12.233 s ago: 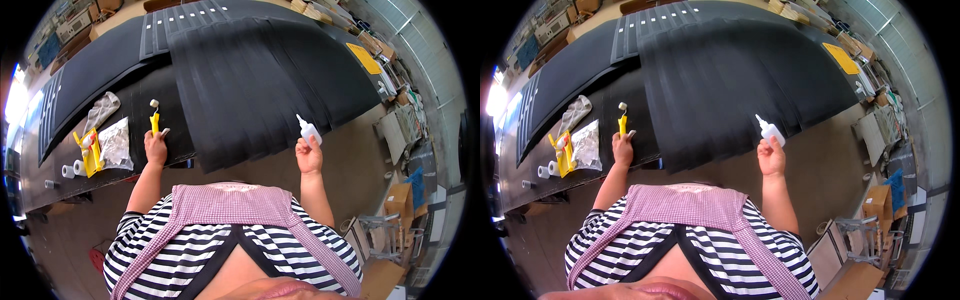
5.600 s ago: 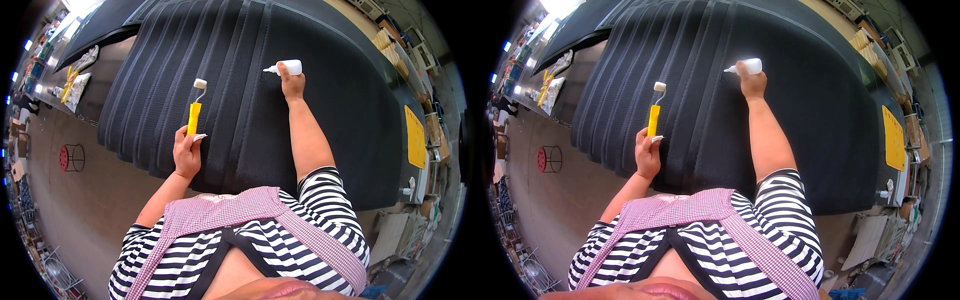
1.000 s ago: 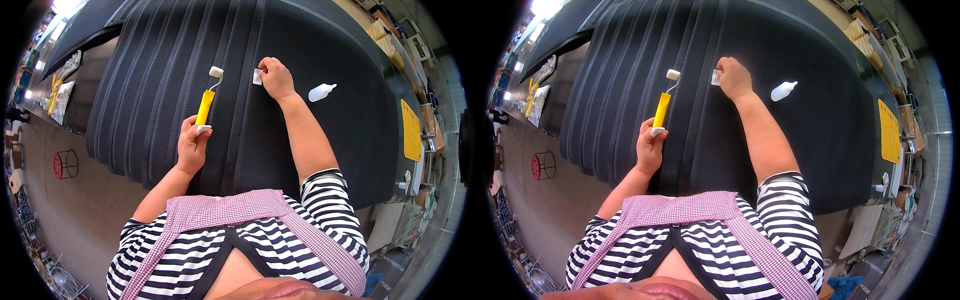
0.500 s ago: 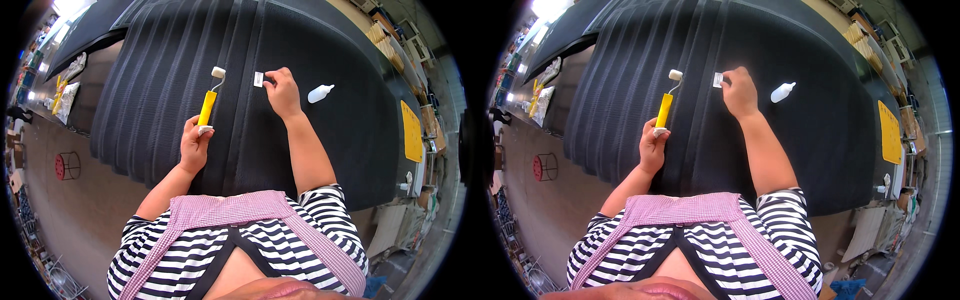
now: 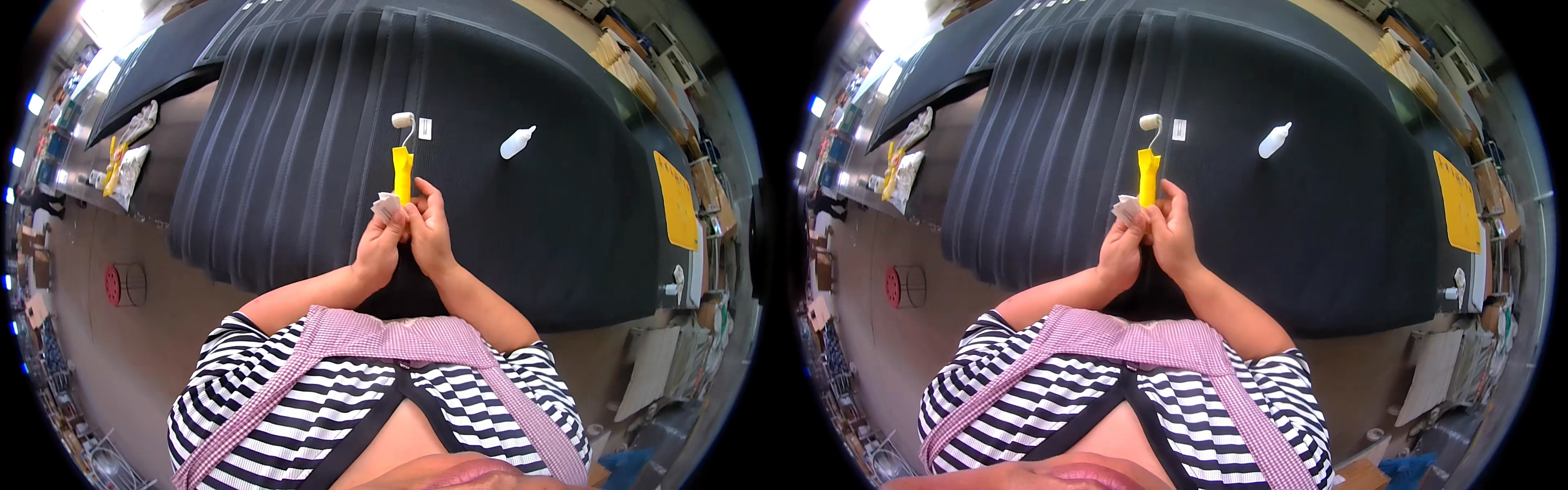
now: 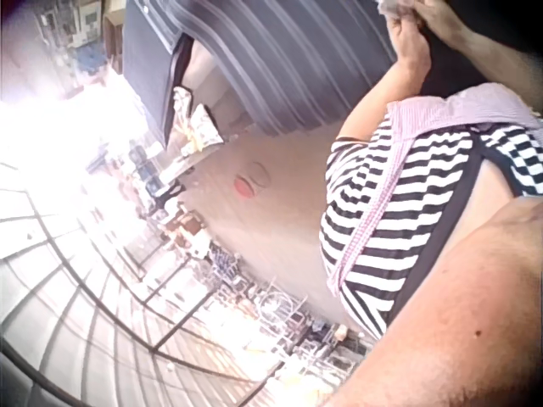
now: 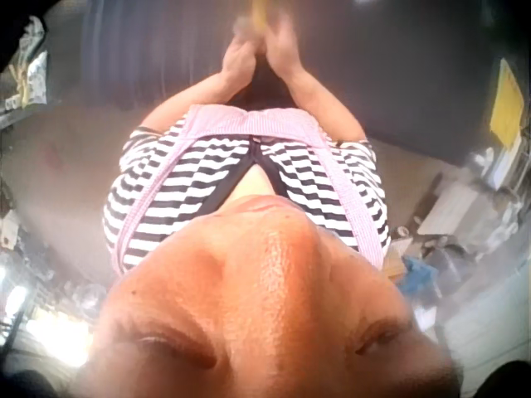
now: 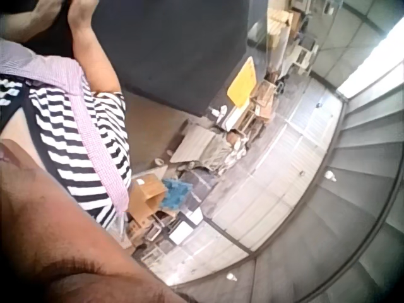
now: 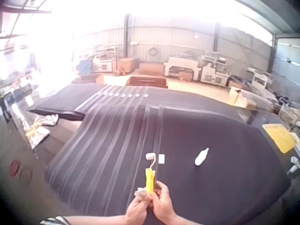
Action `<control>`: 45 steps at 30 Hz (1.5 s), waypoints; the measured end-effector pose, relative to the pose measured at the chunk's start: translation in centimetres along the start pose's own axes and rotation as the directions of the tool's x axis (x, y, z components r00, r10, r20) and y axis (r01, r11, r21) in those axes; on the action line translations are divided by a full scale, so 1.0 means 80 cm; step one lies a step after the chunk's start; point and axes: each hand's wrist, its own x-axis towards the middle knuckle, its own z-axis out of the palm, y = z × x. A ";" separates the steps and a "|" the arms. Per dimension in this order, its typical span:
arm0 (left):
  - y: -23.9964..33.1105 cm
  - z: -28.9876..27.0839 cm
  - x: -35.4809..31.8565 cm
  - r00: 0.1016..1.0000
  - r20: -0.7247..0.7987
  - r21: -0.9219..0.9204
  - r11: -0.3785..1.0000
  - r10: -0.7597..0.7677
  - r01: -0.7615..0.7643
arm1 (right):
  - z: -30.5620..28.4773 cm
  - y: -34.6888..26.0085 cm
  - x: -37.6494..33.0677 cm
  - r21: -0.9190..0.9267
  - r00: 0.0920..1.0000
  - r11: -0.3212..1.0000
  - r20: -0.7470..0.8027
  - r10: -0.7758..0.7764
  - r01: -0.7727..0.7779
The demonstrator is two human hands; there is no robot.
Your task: The person flips over a large black textured panel, then applies small white adhesive labels to specific spots using a roller tool and glue.
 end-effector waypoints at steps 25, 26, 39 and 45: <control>0.078 -0.058 0.010 0.783 0.601 0.799 0.083 -0.164 -0.596 | -0.017 -0.007 0.044 -0.393 0.927 0.905 -0.374 0.007 -0.165; 0.077 -0.058 0.010 0.783 0.601 0.798 0.084 -0.161 -0.596 | -0.017 -0.008 0.045 -0.408 0.925 0.895 -0.379 0.012 -0.179; 0.080 -0.059 0.013 0.782 0.608 0.793 0.129 -0.137 -0.595 | 0.000 -0.055 0.086 -0.395 0.901 0.866 -0.413 0.132 -0.307; 0.079 -0.059 0.014 0.790 0.596 0.801 0.169 -0.142 -0.574 | -0.001 -0.071 0.100 -0.344 0.885 0.872 -0.429 0.184 -0.348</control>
